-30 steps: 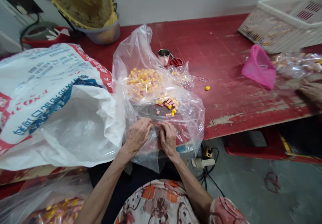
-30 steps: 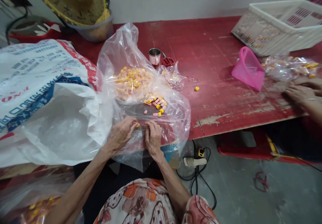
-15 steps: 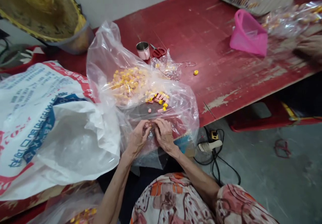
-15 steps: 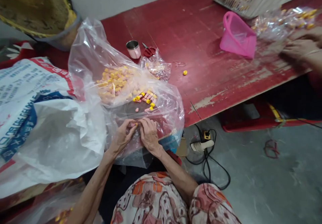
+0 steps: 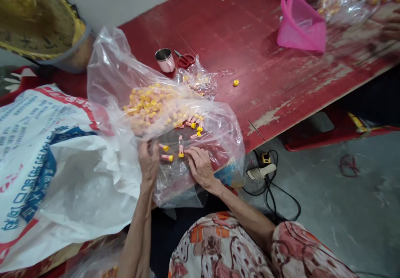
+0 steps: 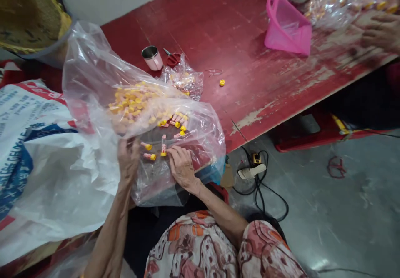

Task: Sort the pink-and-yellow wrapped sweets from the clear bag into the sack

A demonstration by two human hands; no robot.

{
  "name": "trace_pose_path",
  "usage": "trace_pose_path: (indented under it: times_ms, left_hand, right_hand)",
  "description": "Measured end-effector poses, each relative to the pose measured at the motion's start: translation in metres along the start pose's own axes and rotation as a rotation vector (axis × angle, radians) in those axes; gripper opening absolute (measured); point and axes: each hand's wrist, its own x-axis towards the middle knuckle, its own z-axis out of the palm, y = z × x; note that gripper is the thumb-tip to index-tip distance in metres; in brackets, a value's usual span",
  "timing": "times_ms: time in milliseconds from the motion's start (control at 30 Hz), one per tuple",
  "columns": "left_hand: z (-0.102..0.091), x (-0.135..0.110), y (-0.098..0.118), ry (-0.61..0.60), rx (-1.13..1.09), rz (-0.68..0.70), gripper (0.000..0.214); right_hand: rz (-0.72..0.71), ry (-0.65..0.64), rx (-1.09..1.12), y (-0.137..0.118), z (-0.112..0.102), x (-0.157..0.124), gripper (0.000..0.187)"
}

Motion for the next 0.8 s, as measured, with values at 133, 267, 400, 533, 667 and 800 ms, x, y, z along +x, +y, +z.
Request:
trace_pose_path:
  times_ms: [133, 267, 400, 533, 667, 800]
  left_hand:
    - [-0.017, -0.03, 0.014, 0.026, 0.067, 0.102, 0.028]
    - [-0.021, -0.048, 0.013, -0.267, 0.232, 0.214, 0.024]
    - [-0.021, -0.048, 0.002, -0.349, 0.158, 0.236, 0.023]
    - [-0.02, -0.062, 0.0, -0.34, 0.153, 0.251, 0.025]
    - [-0.032, -0.07, 0.008, -0.291, 0.121, 0.181, 0.02]
    - [-0.07, -0.051, 0.032, -0.259, 0.105, 0.087, 0.032]
  right_hand:
    - [-0.007, -0.006, -0.004, -0.001, -0.002, 0.0, 0.03]
    - [-0.016, 0.012, -0.001, -0.001, -0.003, -0.001, 0.029]
    - [-0.018, 0.005, 0.005, -0.001, -0.001, 0.0, 0.029]
    - [-0.015, 0.015, 0.01, 0.0, 0.0, 0.0, 0.029]
    - [-0.017, 0.008, 0.012, 0.0, 0.0, 0.0, 0.029]
    - [-0.02, -0.018, 0.013, -0.001, -0.002, 0.0, 0.029]
